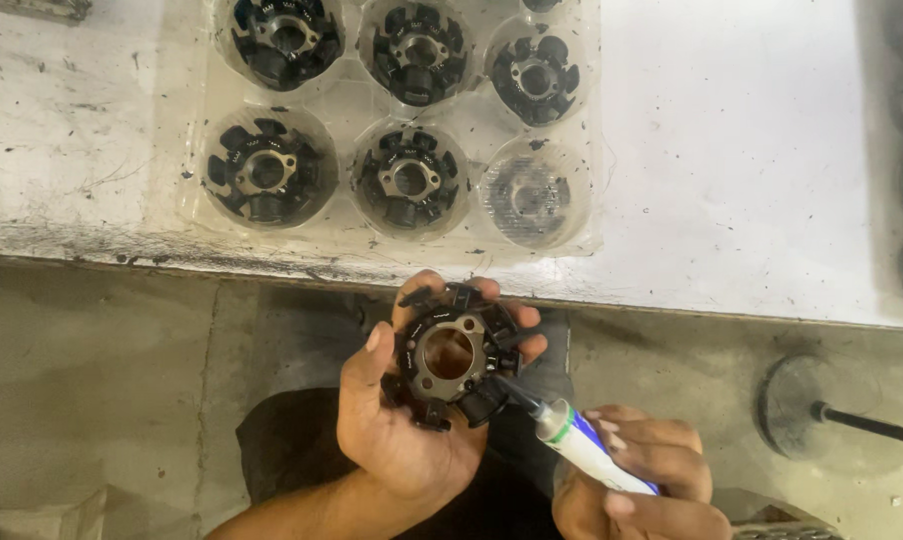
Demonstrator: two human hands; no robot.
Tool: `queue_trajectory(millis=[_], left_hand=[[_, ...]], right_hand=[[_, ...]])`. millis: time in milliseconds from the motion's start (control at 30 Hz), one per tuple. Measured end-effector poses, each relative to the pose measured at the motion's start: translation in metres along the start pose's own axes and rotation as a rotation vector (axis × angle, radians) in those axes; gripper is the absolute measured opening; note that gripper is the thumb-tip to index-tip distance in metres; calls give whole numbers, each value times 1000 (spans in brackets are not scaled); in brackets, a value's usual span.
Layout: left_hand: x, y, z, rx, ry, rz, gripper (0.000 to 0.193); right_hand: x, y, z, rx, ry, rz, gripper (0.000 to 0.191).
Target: The person picks up a clutch shoe assembly from a blister tray, applies adhesive from a small tube onto the part, wipes the tube nozzle with a cloth, and places the part back into the tray, repeating this for several parts one at a time.
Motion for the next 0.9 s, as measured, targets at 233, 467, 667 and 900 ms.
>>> queue_trajectory(millis=[233,467,667,900], left_hand=[[0,-13,19,66,113,94,50],[-2,-13,24,96,166,122,51],[-4,-14,24,117,168,129,50],[-6,-13,33,77,262,145,52]], right_hand=[[-4,-2,-9,59,-181,-14,39],[-6,1,-9,104,-245,-52,43],[-6,4,-11,78,-283,-81,45],[-11,2,-19,130,-388,-135,45]])
Point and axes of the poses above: each hand's wrist, its own x-axis away from the middle knuckle, its own z-axis out of the back of the hand, y = z × x, the point moved 9 cm from there along -x, towards the middle knuckle, and after that the axes turned 10 degrees about -z, right-handed, at the moved point
